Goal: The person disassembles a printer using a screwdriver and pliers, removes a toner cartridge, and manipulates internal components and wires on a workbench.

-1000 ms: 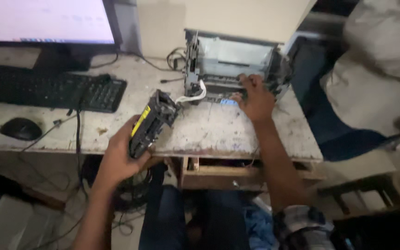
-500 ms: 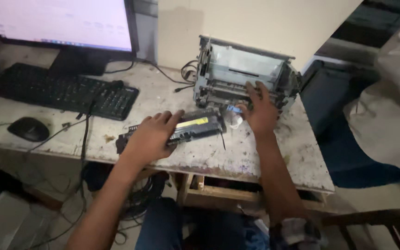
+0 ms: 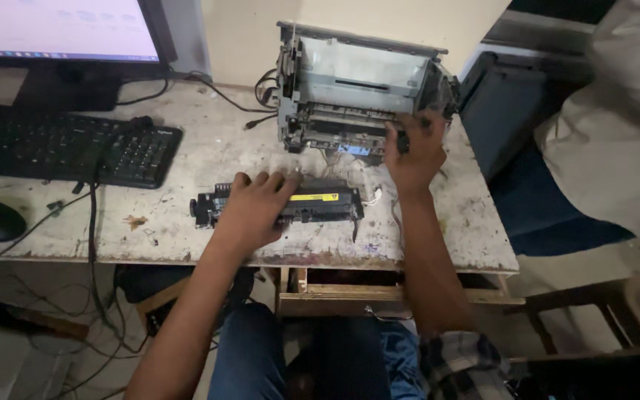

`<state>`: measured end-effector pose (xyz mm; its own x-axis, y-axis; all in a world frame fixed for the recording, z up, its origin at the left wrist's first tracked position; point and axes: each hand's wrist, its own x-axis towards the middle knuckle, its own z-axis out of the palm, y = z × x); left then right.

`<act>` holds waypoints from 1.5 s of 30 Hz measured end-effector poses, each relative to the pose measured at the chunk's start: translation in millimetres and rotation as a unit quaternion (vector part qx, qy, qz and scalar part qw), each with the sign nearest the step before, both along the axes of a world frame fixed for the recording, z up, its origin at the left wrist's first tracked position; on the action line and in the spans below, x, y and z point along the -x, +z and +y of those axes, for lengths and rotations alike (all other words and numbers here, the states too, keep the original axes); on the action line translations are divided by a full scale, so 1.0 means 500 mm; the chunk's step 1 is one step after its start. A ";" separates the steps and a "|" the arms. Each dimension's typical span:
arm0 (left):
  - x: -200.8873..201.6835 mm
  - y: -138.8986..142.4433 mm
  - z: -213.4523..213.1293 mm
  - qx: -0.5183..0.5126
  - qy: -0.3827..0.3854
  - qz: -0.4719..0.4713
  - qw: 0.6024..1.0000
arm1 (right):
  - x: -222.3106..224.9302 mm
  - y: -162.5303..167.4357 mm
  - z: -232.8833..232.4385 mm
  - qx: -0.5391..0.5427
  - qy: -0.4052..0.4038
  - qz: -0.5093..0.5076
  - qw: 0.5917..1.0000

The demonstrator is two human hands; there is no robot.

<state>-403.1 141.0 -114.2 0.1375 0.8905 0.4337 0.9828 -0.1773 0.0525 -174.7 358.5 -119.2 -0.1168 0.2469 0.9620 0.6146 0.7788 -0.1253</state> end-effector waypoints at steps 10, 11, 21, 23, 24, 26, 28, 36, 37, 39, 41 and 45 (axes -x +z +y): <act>0.016 -0.025 0.021 -0.005 0.006 -0.031 0.999 | 0.013 -0.017 -0.002 0.025 0.033 -0.047 0.998; 0.018 -0.025 0.026 -0.001 0.012 -0.029 1.000 | 0.015 -0.017 -0.008 0.017 0.023 -0.056 0.998; 0.014 -0.018 0.053 0.021 0.006 -0.088 0.996 | -0.050 -0.031 -0.087 0.060 -0.027 -0.075 0.995; 0.015 -0.019 0.058 0.026 0.008 -0.091 0.995 | -0.062 -0.040 -0.097 0.032 -0.025 -0.050 0.998; 0.016 -0.020 0.062 0.032 0.009 -0.088 0.996 | -0.067 -0.044 -0.100 0.045 -0.033 -0.067 0.996; 0.015 -0.028 0.066 0.044 0.012 -0.086 0.995 | -0.072 -0.049 -0.109 0.071 -0.047 -0.101 0.991; 0.019 -0.033 0.074 0.048 0.017 -0.085 0.995 | -0.074 -0.053 -0.116 0.022 -0.060 -0.099 0.993; 0.029 -0.039 0.101 0.083 0.019 -0.071 0.994 | -0.074 -0.036 -0.158 -0.013 -0.032 -0.101 0.994; 0.029 -0.037 0.102 0.103 0.026 -0.068 0.992 | -0.074 -0.035 -0.159 -0.004 -0.021 -0.097 0.995; 0.029 -0.033 0.100 0.096 0.025 -0.076 0.992 | -0.074 -0.037 -0.158 0.008 -0.001 -0.082 0.997; 0.027 -0.033 0.090 0.082 0.020 -0.079 0.993 | -0.074 -0.042 -0.156 0.019 0.016 -0.065 0.998; 0.025 -0.030 0.071 0.048 -0.003 -0.059 0.997 | -0.073 -0.049 -0.153 0.056 0.043 -0.026 0.997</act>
